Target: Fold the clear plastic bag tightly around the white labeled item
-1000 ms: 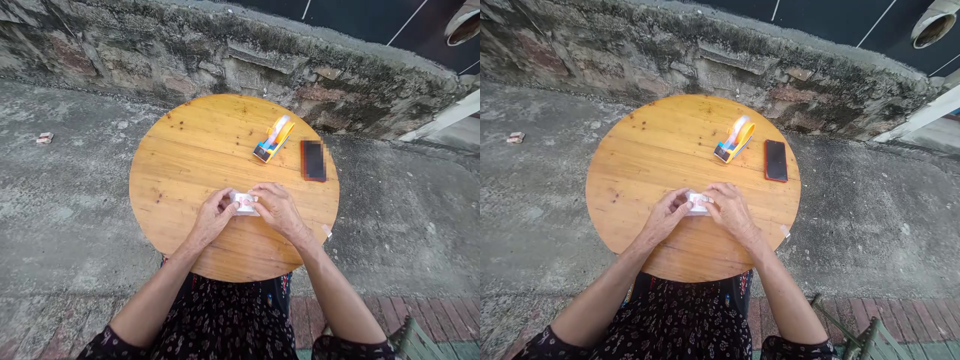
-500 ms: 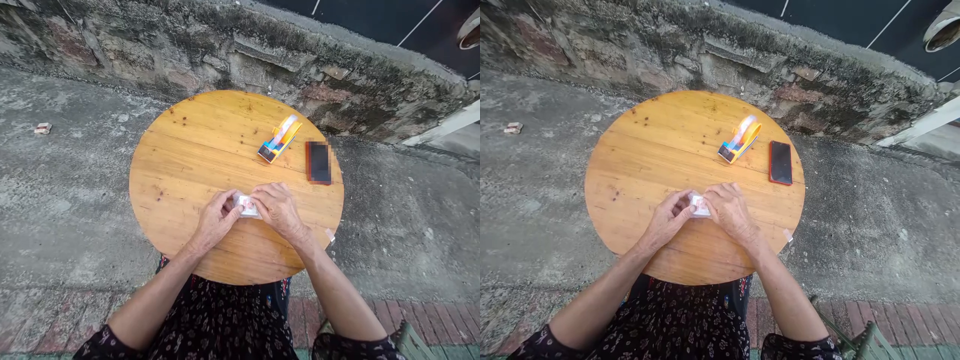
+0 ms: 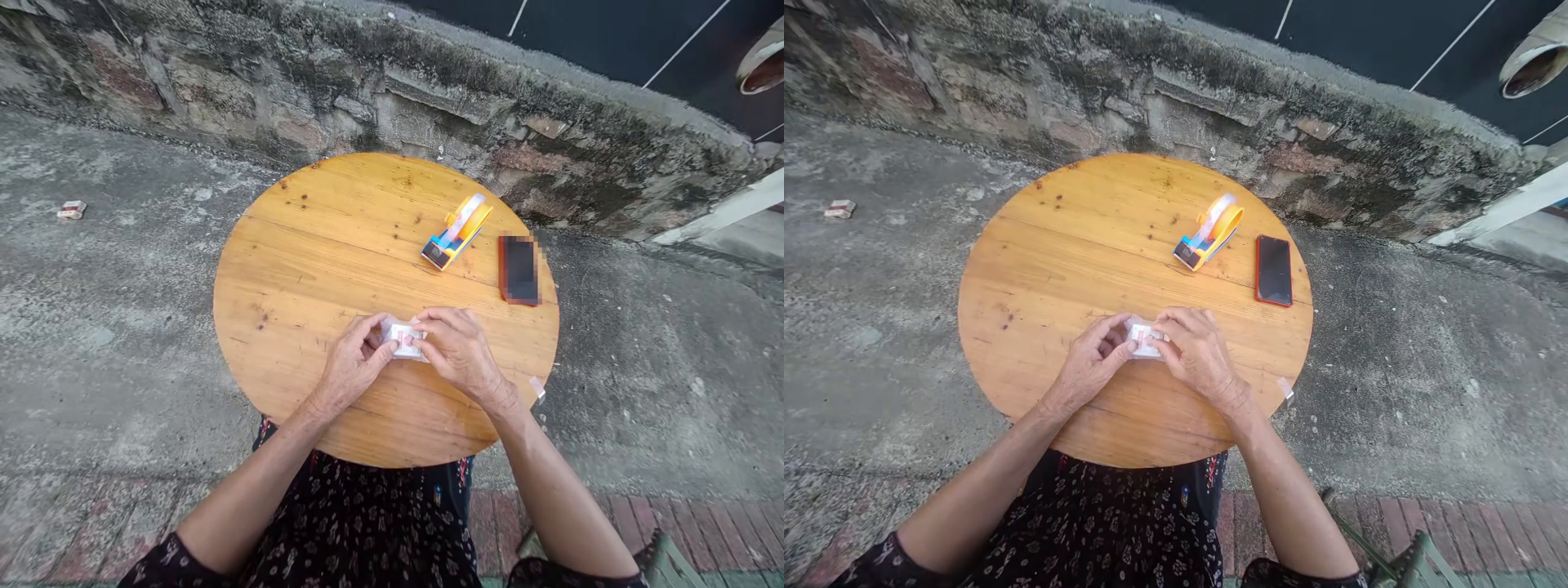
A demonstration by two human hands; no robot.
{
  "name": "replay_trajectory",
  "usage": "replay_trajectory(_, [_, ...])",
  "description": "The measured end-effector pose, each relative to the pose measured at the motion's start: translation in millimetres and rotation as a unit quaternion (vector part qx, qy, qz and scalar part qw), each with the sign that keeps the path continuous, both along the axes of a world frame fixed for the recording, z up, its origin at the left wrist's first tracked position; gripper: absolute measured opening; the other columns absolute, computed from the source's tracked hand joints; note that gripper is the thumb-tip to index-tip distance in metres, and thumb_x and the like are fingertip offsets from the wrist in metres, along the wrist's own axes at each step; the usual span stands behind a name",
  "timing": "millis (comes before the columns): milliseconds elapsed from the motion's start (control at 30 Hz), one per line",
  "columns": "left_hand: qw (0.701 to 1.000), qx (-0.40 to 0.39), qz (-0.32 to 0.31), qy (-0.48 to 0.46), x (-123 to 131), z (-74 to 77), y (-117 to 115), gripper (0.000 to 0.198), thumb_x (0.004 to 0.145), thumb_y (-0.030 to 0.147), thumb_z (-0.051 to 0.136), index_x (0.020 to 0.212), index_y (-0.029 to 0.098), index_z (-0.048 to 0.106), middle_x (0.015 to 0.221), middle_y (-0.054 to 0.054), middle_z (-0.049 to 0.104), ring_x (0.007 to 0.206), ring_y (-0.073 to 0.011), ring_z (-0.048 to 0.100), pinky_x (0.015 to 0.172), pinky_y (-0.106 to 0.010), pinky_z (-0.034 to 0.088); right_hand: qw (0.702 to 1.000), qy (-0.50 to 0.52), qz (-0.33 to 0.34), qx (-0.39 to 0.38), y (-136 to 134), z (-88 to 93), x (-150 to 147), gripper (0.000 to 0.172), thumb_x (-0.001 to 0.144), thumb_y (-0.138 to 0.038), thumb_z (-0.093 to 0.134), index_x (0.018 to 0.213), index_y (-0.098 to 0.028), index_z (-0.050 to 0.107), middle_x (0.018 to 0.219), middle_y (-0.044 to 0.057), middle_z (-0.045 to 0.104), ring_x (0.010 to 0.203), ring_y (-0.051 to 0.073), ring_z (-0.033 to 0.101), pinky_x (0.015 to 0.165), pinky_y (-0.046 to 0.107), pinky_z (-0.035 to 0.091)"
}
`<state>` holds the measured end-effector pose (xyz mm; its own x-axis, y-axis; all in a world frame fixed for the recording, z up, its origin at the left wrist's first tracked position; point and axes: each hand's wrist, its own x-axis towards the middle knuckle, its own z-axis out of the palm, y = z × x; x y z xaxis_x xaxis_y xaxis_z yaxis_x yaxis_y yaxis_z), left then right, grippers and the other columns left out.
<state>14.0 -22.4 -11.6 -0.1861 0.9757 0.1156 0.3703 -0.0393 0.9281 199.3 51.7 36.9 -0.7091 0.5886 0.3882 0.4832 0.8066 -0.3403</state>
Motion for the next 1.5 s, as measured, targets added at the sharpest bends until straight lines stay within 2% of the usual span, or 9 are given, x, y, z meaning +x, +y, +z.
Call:
replay_trajectory(200, [1.0, 0.004, 0.009, 0.003, 0.4, -1.5, 0.1, 0.041, 0.084, 0.034, 0.062, 0.121, 0.018, 0.058, 0.089, -0.004, 0.063, 0.072, -0.0135, 0.059, 0.064, -0.026, 0.05, 0.999, -0.027, -0.002, 0.044, -0.2, -5.4, -2.7, 0.016, 0.094, -0.028, 0.055, 0.1, -0.024, 0.068, 0.106, 0.005, 0.068, 0.089, 0.019, 0.061, 0.079, 0.036, 0.04])
replay_trajectory(433, [0.999, 0.001, 0.034, -0.018, 3.9, -5.2, 3.3, 0.042, 0.083, 0.034, 0.062, 0.121, 0.017, 0.057, 0.1, -0.006, 0.064, 0.066, -0.0111, 0.057, 0.063, -0.027, 0.051, 0.996, -0.045, -0.02, 0.071, 1.5, -8.9, -12.3, 0.018, 0.096, -0.021, 0.047, 0.092, -0.02, 0.065, 0.099, 0.006, 0.071, 0.088, 0.021, 0.06, 0.076, 0.036, 0.038])
replay_trajectory(633, [0.999, -0.002, 0.033, -0.018, 4.8, -5.9, 2.8, 0.043, 0.081, 0.033, 0.063, 0.121, 0.017, 0.056, 0.101, -0.006, 0.064, 0.067, -0.0114, 0.057, 0.064, -0.027, 0.051, 0.999, -0.003, -0.051, 0.001, 7.2, -8.6, -18.3, 0.015, 0.094, -0.021, 0.046, 0.087, -0.02, 0.06, 0.093, 0.007, 0.069, 0.088, 0.021, 0.061, 0.077, 0.035, 0.04])
replay_trajectory(833, [1.0, -0.007, 0.015, 0.003, 4.0, -1.1, -4.6, 0.045, 0.082, 0.032, 0.062, 0.124, 0.017, 0.054, 0.096, -0.005, 0.063, 0.074, -0.0143, 0.059, 0.068, -0.029, 0.051, 0.995, 0.03, -0.056, -0.072, 12.7, 0.7, -21.5, 0.012, 0.09, -0.017, 0.048, 0.082, -0.021, 0.054, 0.091, 0.005, 0.066, 0.087, 0.02, 0.059, 0.077, 0.034, 0.038])
replay_trajectory(933, [1.0, -0.002, 0.002, 0.025, 5.9, 3.7, -11.5, 0.047, 0.082, 0.028, 0.061, 0.127, 0.017, 0.051, 0.097, -0.006, 0.061, 0.08, -0.0157, 0.059, 0.073, -0.031, 0.051, 0.987, 0.081, -0.052, -0.125, 13.3, 4.3, -21.5, 0.011, 0.09, -0.018, 0.047, 0.081, -0.02, 0.053, 0.087, 0.005, 0.063, 0.084, 0.019, 0.058, 0.076, 0.032, 0.041])
replay_trajectory(1133, [0.998, 0.004, 0.019, 0.064, 16.1, 7.1, -31.0, 0.056, 0.08, 0.022, 0.059, 0.133, 0.017, 0.042, 0.108, -0.008, 0.058, 0.091, -0.018, 0.058, 0.08, -0.034, 0.051, 0.959, 0.156, -0.038, -0.233, 8.0, 11.0, -17.5, 0.011, 0.09, -0.02, 0.047, 0.082, -0.019, 0.053, 0.09, 0.004, 0.062, 0.082, 0.015, 0.056, 0.074, 0.028, 0.042])
replay_trajectory(1300, [0.995, 0.003, 0.023, 0.096, 20.9, -0.2, -46.1, 0.062, 0.078, 0.019, 0.057, 0.137, 0.017, 0.035, 0.117, -0.011, 0.055, 0.098, -0.0205, 0.057, 0.085, -0.039, 0.051, 0.949, 0.166, -0.024, -0.268, -1.6, 24.6, -13.7, 0.01, 0.091, -0.021, 0.049, 0.084, -0.019, 0.055, 0.094, 0.004, 0.063, 0.087, 0.015, 0.057, 0.077, 0.028, 0.042])
replay_trajectory(1500, [0.993, 0.025, 0.026, 0.112, 25.6, -3.8, -56.8, 0.066, 0.078, 0.018, 0.057, 0.139, 0.017, 0.032, 0.128, -0.014, 0.05, 0.115, -0.0254, 0.051, 0.095, -0.044, 0.049, 0.949, 0.161, -0.028, -0.27, -6.6, 33.7, -12.5, 0.009, 0.091, -0.021, 0.05, 0.085, -0.019, 0.057, 0.099, 0.004, 0.065, 0.088, 0.015, 0.058, 0.078, 0.028, 0.043])
